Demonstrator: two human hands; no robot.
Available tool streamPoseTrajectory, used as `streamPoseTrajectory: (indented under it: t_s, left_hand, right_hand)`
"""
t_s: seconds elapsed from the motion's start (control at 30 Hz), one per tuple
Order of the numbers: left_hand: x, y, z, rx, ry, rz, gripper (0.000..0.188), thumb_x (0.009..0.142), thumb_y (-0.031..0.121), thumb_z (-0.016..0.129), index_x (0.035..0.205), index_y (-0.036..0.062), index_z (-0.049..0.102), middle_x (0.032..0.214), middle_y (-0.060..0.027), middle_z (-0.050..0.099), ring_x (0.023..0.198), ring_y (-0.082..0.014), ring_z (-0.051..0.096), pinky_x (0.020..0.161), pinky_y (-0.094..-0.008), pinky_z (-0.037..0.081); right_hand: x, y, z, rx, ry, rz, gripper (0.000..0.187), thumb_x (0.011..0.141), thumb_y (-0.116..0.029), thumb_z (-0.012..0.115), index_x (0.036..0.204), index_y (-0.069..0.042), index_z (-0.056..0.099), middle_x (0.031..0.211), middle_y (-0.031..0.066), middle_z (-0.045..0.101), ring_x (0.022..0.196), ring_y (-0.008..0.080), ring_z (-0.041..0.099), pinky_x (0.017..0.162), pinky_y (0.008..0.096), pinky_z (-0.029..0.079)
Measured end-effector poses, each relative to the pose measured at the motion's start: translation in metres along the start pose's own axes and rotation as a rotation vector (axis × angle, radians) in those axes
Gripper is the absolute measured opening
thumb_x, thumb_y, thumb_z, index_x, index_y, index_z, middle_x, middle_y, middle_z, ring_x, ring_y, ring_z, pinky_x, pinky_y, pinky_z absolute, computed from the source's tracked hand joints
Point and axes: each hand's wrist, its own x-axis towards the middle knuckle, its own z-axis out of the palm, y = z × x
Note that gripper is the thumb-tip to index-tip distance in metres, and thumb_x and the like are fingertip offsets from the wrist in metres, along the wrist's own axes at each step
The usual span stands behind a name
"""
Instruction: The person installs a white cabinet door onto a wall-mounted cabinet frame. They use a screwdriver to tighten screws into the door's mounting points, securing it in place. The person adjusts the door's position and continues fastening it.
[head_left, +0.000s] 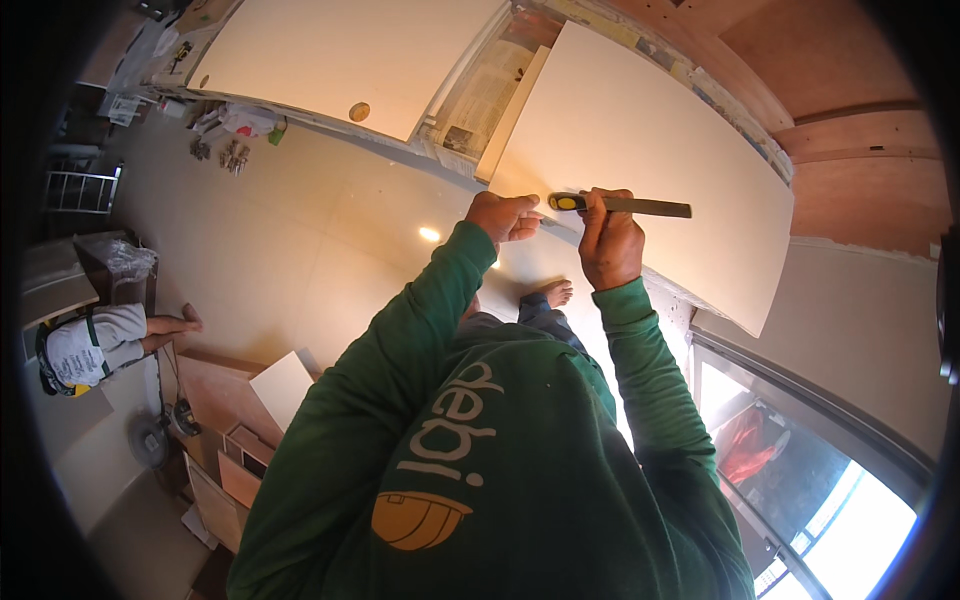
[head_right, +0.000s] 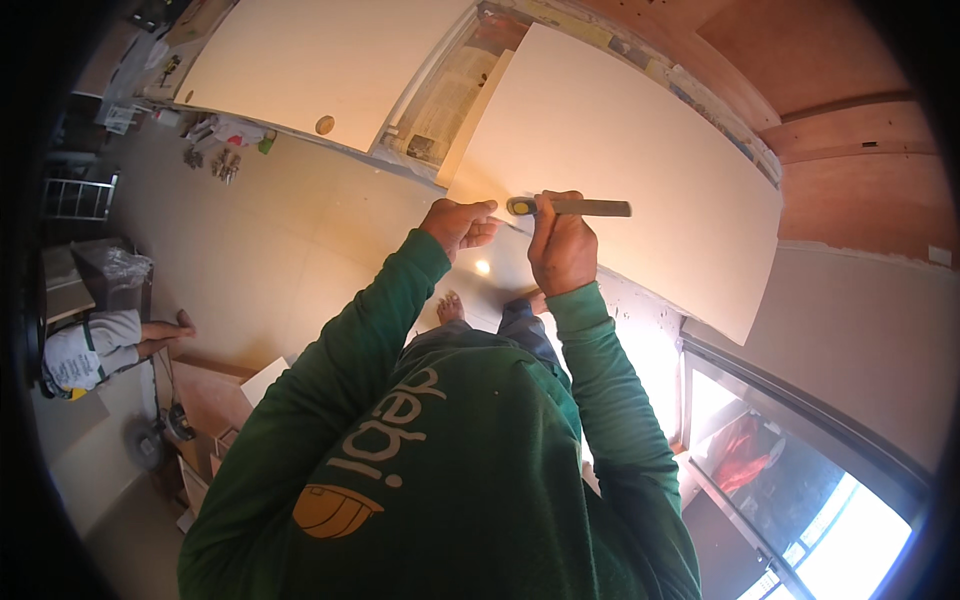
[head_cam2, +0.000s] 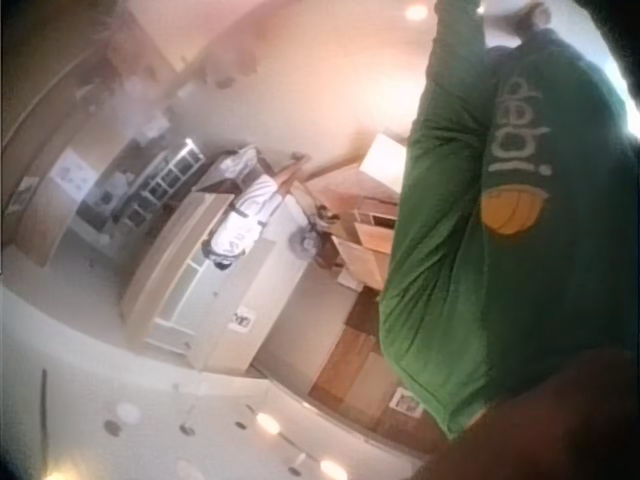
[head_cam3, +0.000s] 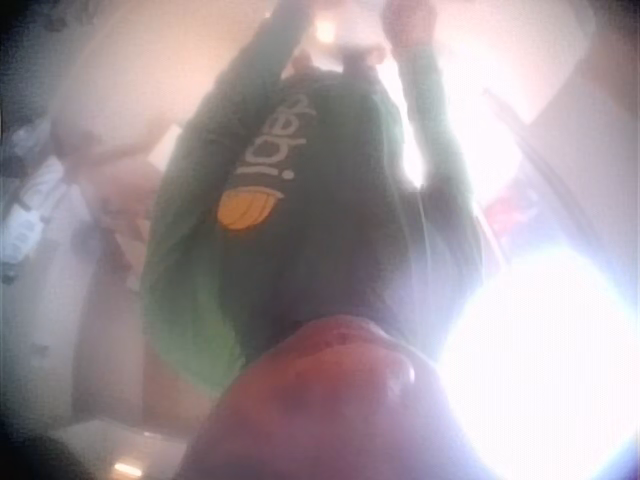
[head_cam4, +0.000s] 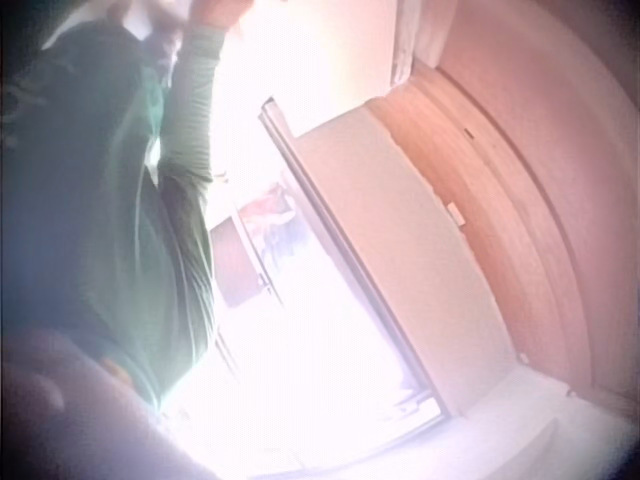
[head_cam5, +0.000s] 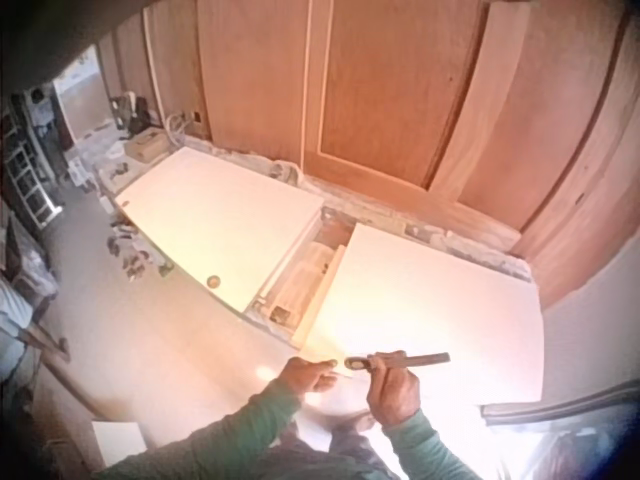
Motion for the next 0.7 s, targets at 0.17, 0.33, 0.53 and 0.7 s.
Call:
streamPoseTrajectory:
  t_s: [0.17,0.33,0.53,0.7]
  left_hand:
    - [-0.004,0.001,-0.005,-0.019,-0.001,0.020,0.040,0.095,0.028,0.078,0.113,-0.0069,0.070,0.108,-0.0196,0.076,0.094,-0.0239,0.073,0.088,-0.0353,0.061]
    - [0.002,-0.002,-0.006,-0.001,-0.004,-0.012,0.040,0.095,0.027,0.078,0.114,-0.0073,0.070,0.109,-0.0197,0.075,0.094,-0.0240,0.073,0.087,-0.0353,0.062]
    - [-0.005,0.000,-0.005,-0.022,0.017,0.030,0.041,0.095,0.027,0.078,0.113,-0.0086,0.069,0.107,-0.0199,0.075,0.090,-0.0237,0.073,0.083,-0.0343,0.062]
    - [-0.004,-0.001,-0.004,-0.032,0.015,0.031,0.039,0.094,0.026,0.078,0.109,-0.0084,0.069,0.105,-0.0193,0.074,0.090,-0.0234,0.073,0.083,-0.0344,0.062]
  right_hand:
    - [0.018,-0.041,-0.021,0.089,0.099,-0.077,0.016,0.108,-0.013,0.055,0.108,0.001,0.063,0.101,0.0191,0.072,0.080,0.0349,0.074,0.068,0.0403,0.058]
    - [0.005,-0.007,-0.002,-0.055,-0.046,-0.045,0.014,0.107,-0.010,0.056,0.109,0.001,0.064,0.102,0.0150,0.072,0.082,0.0314,0.074,0.068,0.0392,0.059]
    - [0.014,-0.034,-0.019,-0.057,0.073,-0.213,0.014,0.108,-0.011,0.055,0.110,0.001,0.062,0.102,0.0174,0.072,0.081,0.0338,0.074,0.068,0.0414,0.059]
    - [0.008,-0.016,-0.017,0.023,-0.039,-0.097,0.018,0.107,-0.013,0.055,0.112,0.000,0.068,0.109,0.0179,0.071,0.083,0.0355,0.074,0.068,0.0421,0.059]
